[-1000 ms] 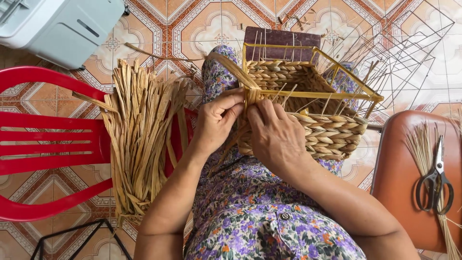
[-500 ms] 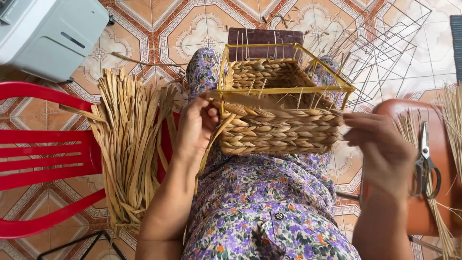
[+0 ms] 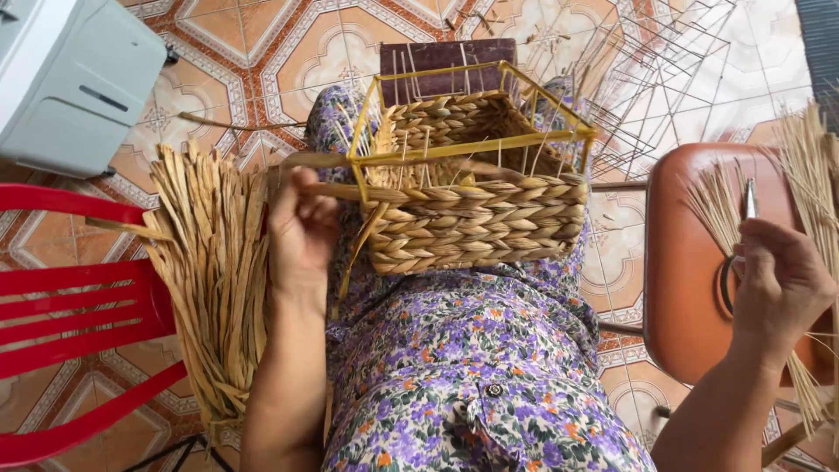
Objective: The person weaves a basket by hand, threading dried plant strips through a wire frame and trimming the excess with shears. They continue picking up strips from a pile and weaving them until the basket sides are complete.
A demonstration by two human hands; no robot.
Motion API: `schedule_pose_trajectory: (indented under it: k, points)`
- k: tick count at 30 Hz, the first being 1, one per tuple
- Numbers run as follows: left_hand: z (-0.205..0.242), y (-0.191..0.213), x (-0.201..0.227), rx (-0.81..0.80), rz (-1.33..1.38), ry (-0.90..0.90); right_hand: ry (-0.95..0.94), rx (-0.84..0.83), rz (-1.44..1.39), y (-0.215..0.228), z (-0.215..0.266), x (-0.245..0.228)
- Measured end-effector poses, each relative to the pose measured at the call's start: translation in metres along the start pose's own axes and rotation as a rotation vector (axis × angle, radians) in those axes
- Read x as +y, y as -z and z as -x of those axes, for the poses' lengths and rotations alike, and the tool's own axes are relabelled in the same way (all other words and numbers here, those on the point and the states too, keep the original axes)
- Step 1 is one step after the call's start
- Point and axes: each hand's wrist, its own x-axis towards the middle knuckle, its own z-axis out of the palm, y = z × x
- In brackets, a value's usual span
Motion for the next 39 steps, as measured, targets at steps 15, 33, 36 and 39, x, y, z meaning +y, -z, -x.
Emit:
schedule_pose_trajectory:
  k: [15,33,36,39]
  points:
    - [-0.041,0.185,0.013,0.261,0.116,-0.036,0.011,0.131,0.742,0.079,0.041,0.176]
    - [0.023,0.408,0.068,0.036,-0.422,-0.093,-0.138,0.144,0.82,0.084,-0.015,0.15]
    - [0.007,0.401,0.098,-0.139,-0.326,-0.114,-0.217,0.185,0.575,0.087,-0.014,0.135]
    - [-0.01,0.285,0.101,0.047,-0.818,-0.242,-0.143,0.181,0.276,0.087,-0.01,0.133]
